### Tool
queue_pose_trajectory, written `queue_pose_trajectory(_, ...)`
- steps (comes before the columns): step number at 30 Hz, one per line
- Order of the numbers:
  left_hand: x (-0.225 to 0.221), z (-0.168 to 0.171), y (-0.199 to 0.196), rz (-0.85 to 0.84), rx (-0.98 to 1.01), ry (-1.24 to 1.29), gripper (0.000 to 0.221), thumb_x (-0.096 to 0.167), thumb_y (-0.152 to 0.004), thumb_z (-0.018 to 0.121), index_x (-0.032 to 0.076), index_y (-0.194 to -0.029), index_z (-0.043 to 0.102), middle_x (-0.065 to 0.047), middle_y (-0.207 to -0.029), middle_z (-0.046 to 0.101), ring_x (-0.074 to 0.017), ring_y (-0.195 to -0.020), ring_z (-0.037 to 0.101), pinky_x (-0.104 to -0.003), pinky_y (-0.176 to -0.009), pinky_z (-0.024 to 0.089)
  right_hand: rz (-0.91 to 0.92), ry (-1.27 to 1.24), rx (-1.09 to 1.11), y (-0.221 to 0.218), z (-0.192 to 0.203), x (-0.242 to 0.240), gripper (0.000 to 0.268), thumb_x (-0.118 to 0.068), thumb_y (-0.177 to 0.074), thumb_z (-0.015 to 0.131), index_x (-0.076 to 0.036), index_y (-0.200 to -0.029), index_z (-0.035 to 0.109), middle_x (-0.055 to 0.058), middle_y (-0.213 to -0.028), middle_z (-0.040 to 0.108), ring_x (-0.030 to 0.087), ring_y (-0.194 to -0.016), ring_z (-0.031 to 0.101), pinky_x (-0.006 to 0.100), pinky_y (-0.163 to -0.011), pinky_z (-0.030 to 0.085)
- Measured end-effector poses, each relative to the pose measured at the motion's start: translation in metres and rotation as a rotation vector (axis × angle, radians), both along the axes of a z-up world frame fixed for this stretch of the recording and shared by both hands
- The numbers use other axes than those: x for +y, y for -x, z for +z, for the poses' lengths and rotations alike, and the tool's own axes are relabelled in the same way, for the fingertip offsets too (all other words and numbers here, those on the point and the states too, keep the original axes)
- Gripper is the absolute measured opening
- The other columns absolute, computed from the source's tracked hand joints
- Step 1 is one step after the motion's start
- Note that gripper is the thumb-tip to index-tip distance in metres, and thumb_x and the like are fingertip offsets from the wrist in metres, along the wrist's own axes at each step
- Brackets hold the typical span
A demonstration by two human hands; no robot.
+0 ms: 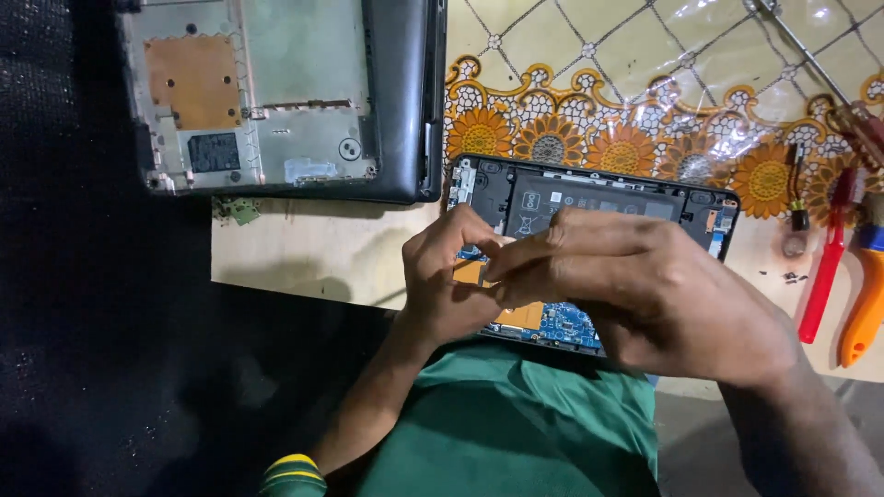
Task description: Disassembling a laptop by removing internal components like the battery and motherboard using a screwdriver.
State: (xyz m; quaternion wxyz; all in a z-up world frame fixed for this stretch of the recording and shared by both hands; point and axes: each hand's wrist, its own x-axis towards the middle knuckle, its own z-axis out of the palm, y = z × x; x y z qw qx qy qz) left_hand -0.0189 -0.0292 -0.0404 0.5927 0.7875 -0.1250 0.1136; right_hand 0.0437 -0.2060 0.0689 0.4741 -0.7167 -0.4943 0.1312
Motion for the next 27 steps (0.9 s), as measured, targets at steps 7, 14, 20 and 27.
queue_pose_trajectory(7, -0.001, 0.008, -0.007, 0.111, -0.144, -0.067, 0.052, 0.052, -0.086, 0.057, 0.005, -0.074, 0.037, -0.004, -0.068, 0.033, -0.0176, -0.059, 0.032, -0.034, -0.053, 0.027, -0.195, 0.027, -0.029, 0.018, -0.008, 0.009, 0.033, -0.019, -0.095, 0.057, -0.005, -0.125, 0.056, 0.018, -0.127, 0.065, 0.028, -0.104, 0.07, 0.04, -0.088, 0.054)
queue_pose_trajectory(14, 0.017, 0.029, -0.011, -0.126, -0.008, -0.071, 0.038, 0.021, -0.079, 0.076, 0.0, -0.102, 0.055, -0.013, -0.097, 0.057, -0.0266, -0.089, 0.058, -0.037, -0.077, 0.048, -0.251, 0.032, -0.166, 0.012, -0.001, 0.015, 0.018, -0.003, -0.09, 0.053, -0.002, -0.105, 0.063, 0.014, -0.103, 0.063, 0.029, -0.085, 0.059, 0.04, -0.072, 0.047)
queue_pose_trajectory(20, 0.025, 0.02, -0.004, -0.288, 0.054, 0.016, 0.032, -0.012, -0.078, 0.06, -0.003, -0.108, 0.058, -0.018, -0.102, 0.064, -0.0319, -0.094, 0.066, -0.039, -0.08, 0.053, -0.03, -0.019, 0.022, 0.005, 0.002, 0.008, 0.042, 0.009, -0.08, 0.038, -0.002, -0.112, 0.062, 0.011, -0.122, 0.064, 0.029, -0.096, 0.056, 0.04, -0.085, 0.047)
queue_pose_trajectory(27, 0.009, 0.017, -0.005, -0.02, -0.012, -0.013, 0.046, 0.05, -0.086, 0.058, 0.004, -0.087, 0.054, -0.008, -0.082, 0.055, -0.0204, -0.071, 0.052, -0.032, -0.065, 0.041, -0.382, -0.052, -0.105, 0.025, -0.012, 0.019, 0.019, -0.015, -0.089, 0.069, -0.002, -0.102, 0.067, 0.017, -0.097, 0.054, 0.025, -0.087, 0.059, 0.032, -0.073, 0.05)
